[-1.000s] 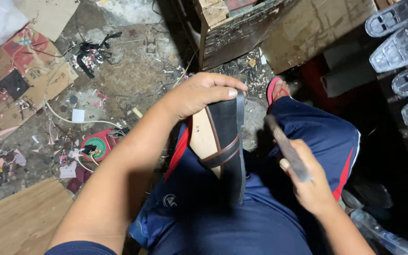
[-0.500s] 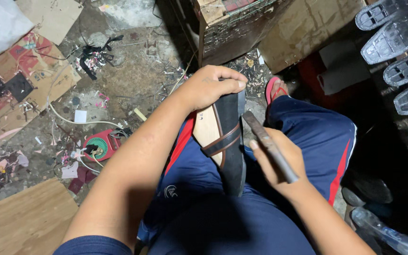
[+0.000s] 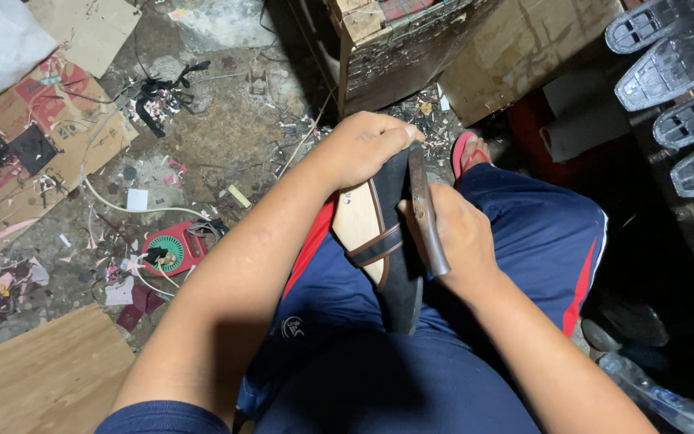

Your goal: The person sits on the floor holding a shoe on their lap and repeatedly scrapes and smooths the edge of the shoe sole using a hand scraping tool, rotating the shoe to work around the sole. They briefly press and feel the sole edge with their fingers before continuing to scrape.

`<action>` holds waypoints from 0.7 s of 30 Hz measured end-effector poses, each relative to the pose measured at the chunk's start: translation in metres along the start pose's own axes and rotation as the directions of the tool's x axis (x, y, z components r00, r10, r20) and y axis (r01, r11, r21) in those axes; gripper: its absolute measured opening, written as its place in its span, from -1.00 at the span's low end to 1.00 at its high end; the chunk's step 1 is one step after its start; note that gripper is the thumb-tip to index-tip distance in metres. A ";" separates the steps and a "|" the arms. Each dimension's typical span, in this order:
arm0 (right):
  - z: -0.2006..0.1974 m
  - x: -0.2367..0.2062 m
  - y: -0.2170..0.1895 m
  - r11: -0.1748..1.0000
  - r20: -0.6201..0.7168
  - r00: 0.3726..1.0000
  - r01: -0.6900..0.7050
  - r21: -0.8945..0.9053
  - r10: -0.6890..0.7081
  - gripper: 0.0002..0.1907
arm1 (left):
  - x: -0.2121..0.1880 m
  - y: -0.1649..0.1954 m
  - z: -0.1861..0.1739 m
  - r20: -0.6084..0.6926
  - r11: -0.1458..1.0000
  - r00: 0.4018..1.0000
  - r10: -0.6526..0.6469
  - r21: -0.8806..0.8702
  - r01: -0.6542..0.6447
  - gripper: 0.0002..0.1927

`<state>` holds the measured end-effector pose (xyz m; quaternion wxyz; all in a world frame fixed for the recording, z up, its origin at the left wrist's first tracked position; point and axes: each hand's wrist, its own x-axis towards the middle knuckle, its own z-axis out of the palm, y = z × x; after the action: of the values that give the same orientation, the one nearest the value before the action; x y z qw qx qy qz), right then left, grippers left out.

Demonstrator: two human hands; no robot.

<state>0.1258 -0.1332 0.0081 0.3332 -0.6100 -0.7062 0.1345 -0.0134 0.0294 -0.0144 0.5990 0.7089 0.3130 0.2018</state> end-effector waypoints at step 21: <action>-0.006 -0.016 -0.014 0.998 0.061 0.997 -0.048 0.034 0.046 -0.77 | -0.003 -0.008 -0.002 0.013 1.000 1.000 -0.023 -0.001 0.023 -0.64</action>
<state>0.1196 -0.1532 0.0161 0.3193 -0.6164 -0.6987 0.1729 -0.0180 0.0296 -0.0218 0.6036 0.7064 0.3169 0.1904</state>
